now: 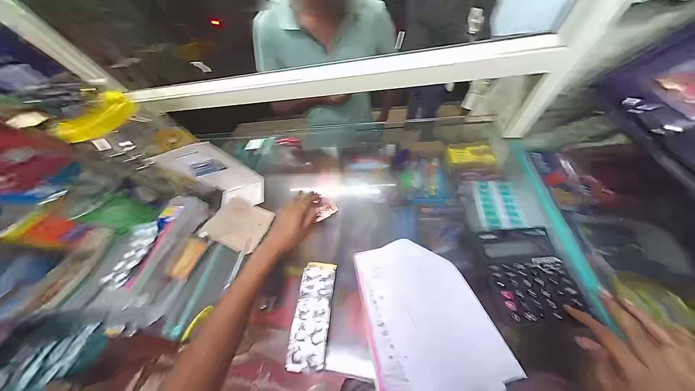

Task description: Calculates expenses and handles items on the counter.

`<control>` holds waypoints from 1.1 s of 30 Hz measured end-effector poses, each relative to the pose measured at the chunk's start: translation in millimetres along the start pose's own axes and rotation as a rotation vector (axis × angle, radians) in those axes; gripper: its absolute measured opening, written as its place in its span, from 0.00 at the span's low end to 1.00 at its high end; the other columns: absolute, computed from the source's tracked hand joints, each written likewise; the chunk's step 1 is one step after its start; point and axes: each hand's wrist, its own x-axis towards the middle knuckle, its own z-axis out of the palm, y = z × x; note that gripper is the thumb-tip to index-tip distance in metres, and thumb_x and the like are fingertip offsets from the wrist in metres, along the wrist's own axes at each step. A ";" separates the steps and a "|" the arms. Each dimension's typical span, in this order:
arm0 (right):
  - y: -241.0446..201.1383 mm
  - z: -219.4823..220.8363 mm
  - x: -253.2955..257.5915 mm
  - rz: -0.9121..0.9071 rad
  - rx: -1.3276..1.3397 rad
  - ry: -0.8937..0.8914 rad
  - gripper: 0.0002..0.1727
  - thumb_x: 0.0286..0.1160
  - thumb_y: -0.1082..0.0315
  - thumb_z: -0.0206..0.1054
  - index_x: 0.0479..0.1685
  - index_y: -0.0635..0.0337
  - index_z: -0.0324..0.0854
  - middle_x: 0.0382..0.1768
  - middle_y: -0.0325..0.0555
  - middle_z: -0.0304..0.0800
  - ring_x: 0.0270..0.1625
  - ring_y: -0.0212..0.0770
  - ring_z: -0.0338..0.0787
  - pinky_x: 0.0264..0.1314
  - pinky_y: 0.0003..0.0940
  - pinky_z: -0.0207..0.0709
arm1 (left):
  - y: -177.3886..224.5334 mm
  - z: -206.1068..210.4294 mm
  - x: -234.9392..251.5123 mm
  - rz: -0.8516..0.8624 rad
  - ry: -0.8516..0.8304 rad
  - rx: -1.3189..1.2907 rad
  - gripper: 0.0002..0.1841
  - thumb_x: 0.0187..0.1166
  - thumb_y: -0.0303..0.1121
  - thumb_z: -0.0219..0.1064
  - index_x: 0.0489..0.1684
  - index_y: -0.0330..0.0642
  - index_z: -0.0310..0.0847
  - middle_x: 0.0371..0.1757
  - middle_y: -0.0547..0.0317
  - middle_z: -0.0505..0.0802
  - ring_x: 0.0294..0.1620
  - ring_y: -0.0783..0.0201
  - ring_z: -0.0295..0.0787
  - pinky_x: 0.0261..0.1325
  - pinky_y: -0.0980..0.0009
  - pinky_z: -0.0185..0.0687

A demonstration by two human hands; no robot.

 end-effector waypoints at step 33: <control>1.2 7.5 -5.6 -0.202 0.042 0.216 0.35 0.86 0.29 0.38 0.48 0.43 0.83 0.79 0.37 0.78 0.91 0.46 0.59 0.93 0.53 0.37 | -24.7 29.0 26.0 -0.054 0.326 -0.356 0.38 0.92 0.53 0.39 0.85 0.23 0.59 0.85 0.27 0.70 0.91 0.37 0.57 0.93 0.50 0.49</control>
